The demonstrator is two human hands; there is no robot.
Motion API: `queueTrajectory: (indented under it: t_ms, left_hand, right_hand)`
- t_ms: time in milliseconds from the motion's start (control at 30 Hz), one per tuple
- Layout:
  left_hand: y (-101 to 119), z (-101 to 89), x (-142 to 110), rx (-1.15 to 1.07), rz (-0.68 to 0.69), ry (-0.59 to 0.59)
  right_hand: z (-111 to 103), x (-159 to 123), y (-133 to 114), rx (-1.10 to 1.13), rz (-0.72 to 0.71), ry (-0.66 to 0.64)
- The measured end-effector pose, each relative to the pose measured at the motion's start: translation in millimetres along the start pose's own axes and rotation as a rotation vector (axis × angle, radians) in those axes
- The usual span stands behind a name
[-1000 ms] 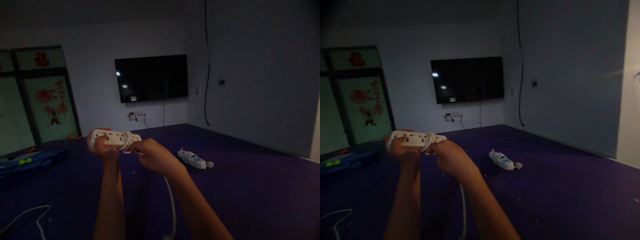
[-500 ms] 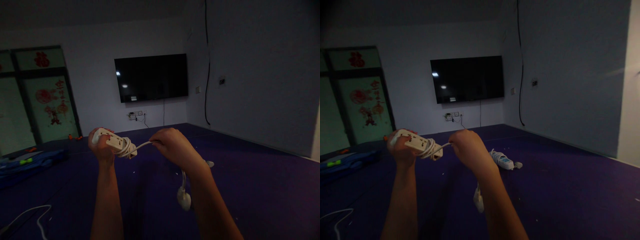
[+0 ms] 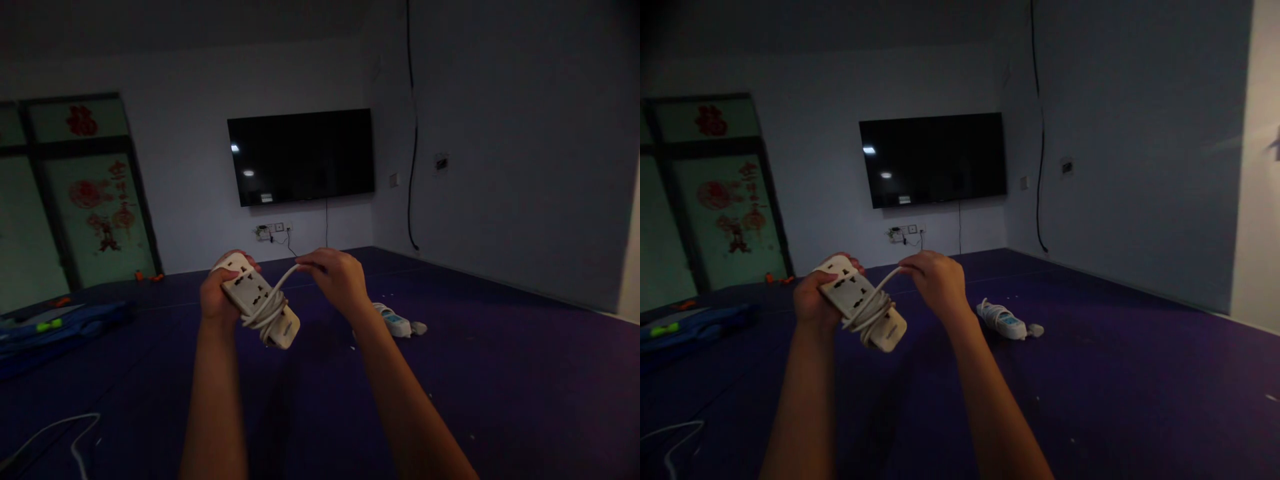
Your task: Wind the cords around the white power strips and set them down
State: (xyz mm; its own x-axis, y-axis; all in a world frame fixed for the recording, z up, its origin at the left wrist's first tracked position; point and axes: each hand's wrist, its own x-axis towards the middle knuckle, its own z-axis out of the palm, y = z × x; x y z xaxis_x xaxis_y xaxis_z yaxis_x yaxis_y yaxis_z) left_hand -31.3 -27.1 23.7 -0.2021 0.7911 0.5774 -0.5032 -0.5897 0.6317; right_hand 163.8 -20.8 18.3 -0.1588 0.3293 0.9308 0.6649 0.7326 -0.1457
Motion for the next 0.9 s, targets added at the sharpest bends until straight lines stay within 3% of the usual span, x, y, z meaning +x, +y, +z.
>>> queueTrajectory:
  t_ms: [200,533,733,900]
  left_hand:
    - [-2,7.0,-3,-0.219,-0.093,-0.122]
    - [-3,7.0,2,-0.209,-0.004,-0.139]
    - [-3,4.9,3,-0.297,0.087,0.037]
    - [-3,-0.2,4,-0.367,0.202,0.141]
  right_hand:
    - [20,-3,14,0.217,0.085,-0.053]
    - [54,-10,17,0.829,0.26,-0.054]
    - [72,-15,13,1.019,0.366,-0.12]
    - [81,-18,12,1.025,0.364,-0.122]
